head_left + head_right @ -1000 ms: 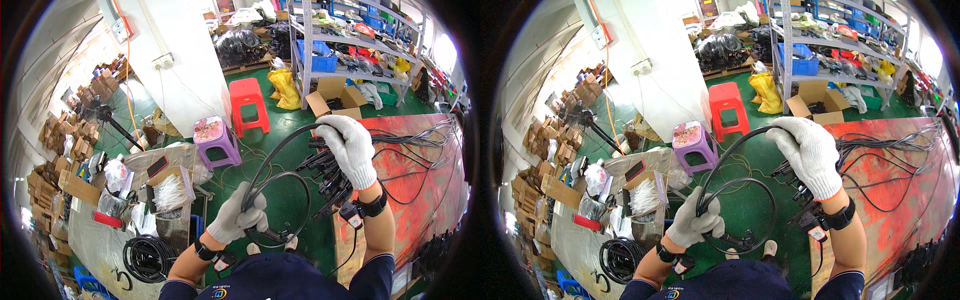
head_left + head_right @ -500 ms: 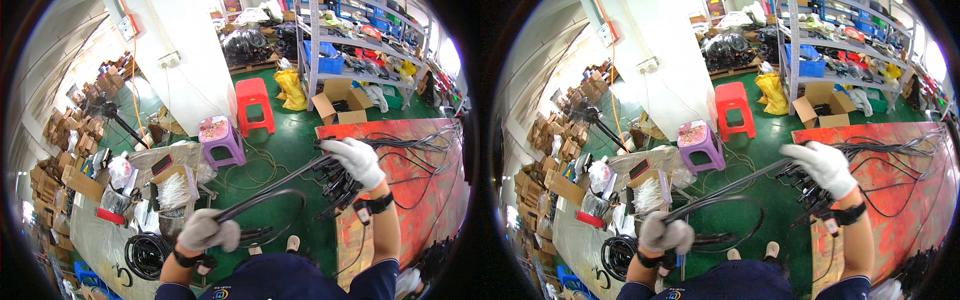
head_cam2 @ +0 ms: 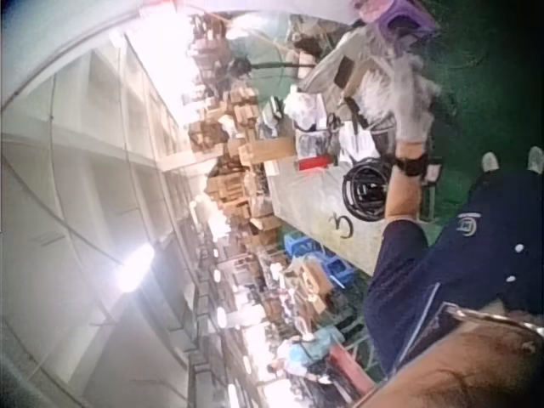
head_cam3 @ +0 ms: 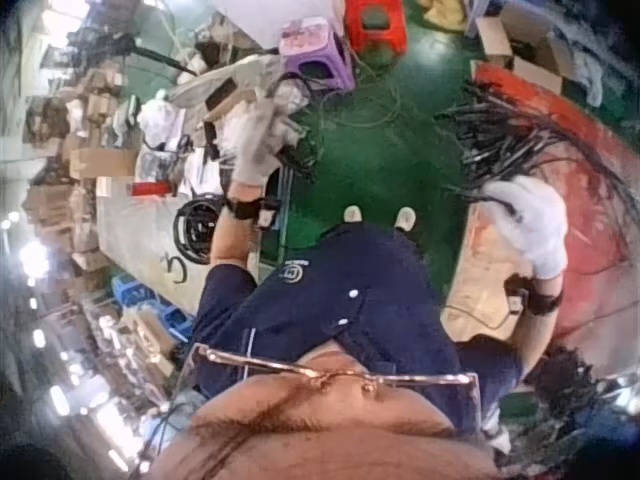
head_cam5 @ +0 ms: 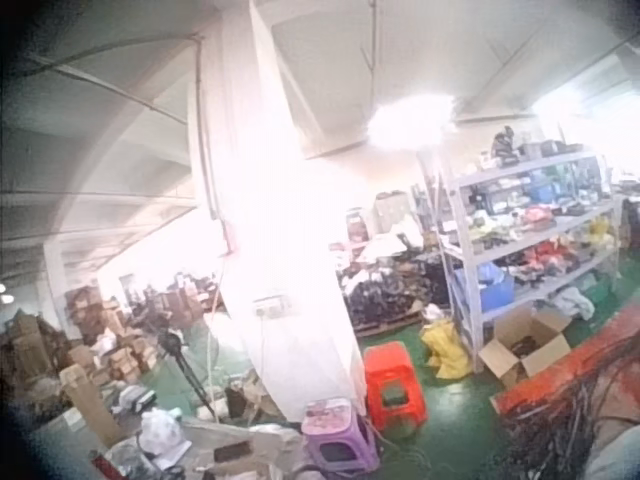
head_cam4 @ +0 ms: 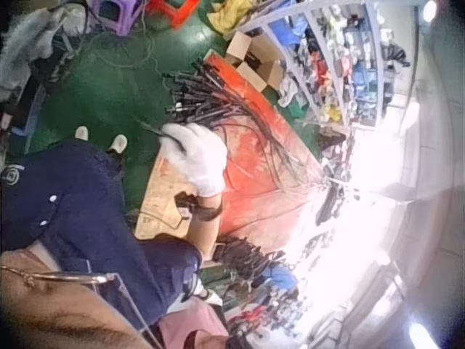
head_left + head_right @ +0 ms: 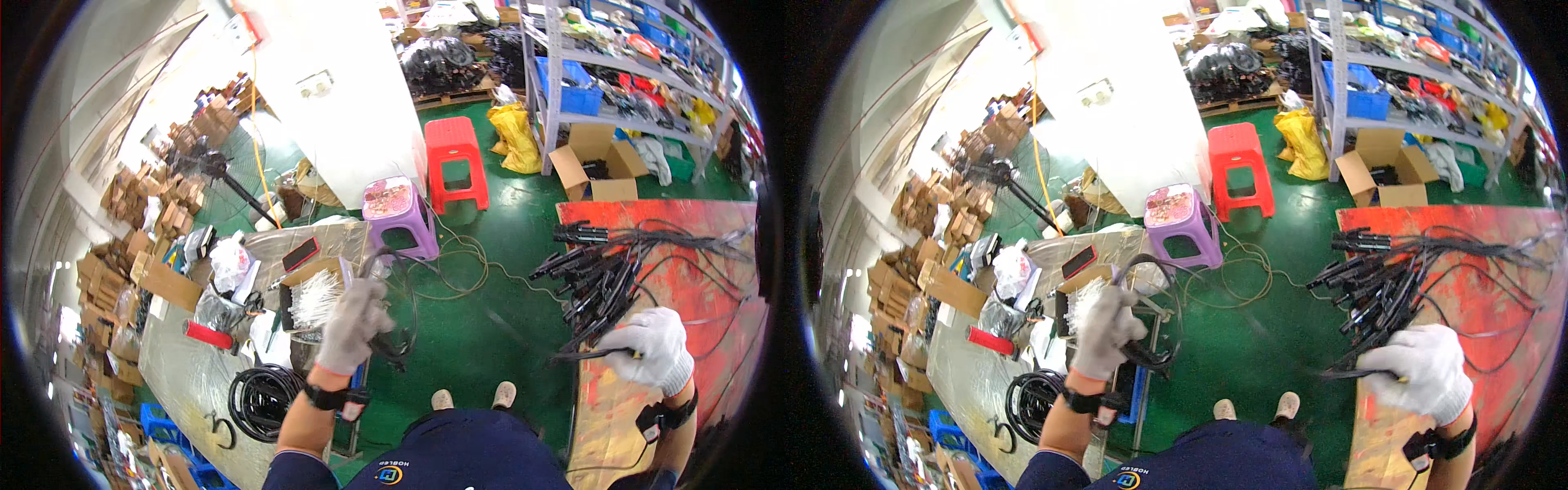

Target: The person is bundling long black electrical cables using zip ties at a factory workbench.

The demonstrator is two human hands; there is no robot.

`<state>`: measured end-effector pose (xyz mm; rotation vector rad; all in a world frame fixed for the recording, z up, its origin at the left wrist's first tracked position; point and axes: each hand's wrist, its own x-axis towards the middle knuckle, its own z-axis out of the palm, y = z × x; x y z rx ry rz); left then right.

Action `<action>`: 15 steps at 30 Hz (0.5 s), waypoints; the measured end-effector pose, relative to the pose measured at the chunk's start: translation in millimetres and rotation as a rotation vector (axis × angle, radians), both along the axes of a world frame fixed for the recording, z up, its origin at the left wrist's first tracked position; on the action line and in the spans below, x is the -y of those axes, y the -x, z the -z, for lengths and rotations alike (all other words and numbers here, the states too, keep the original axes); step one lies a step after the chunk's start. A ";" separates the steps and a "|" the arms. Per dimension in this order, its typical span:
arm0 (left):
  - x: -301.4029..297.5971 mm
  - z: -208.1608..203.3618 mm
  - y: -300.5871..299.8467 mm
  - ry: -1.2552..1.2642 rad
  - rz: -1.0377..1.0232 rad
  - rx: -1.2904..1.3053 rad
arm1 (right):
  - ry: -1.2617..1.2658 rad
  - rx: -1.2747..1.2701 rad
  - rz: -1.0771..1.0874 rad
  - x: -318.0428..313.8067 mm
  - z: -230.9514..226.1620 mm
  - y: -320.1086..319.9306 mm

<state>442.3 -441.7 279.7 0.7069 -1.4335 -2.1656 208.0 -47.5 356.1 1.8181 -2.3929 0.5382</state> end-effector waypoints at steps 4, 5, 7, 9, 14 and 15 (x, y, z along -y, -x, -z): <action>-36.4 -2.7 41.3 0.053 0.234 0.085 | 0.279 -0.041 -0.247 93.0 -41.1 -39.9; -45.5 -6.4 49.1 0.042 0.309 0.089 | 0.334 0.000 -0.235 107.0 -39.2 -41.9; -68.9 -23.1 62.8 -0.087 0.320 0.121 | 0.348 0.127 -0.181 123.6 -34.7 -36.8; -77.1 -29.6 66.3 -0.217 0.304 0.159 | 0.299 0.217 -0.090 132.7 -31.6 -28.8; -69.6 -31.6 53.0 -0.202 0.545 -0.001 | 0.383 0.268 -0.120 139.4 -16.9 -8.1; -66.8 -30.4 49.8 -0.249 0.680 -0.104 | 0.372 0.245 -0.141 141.0 -12.3 0.2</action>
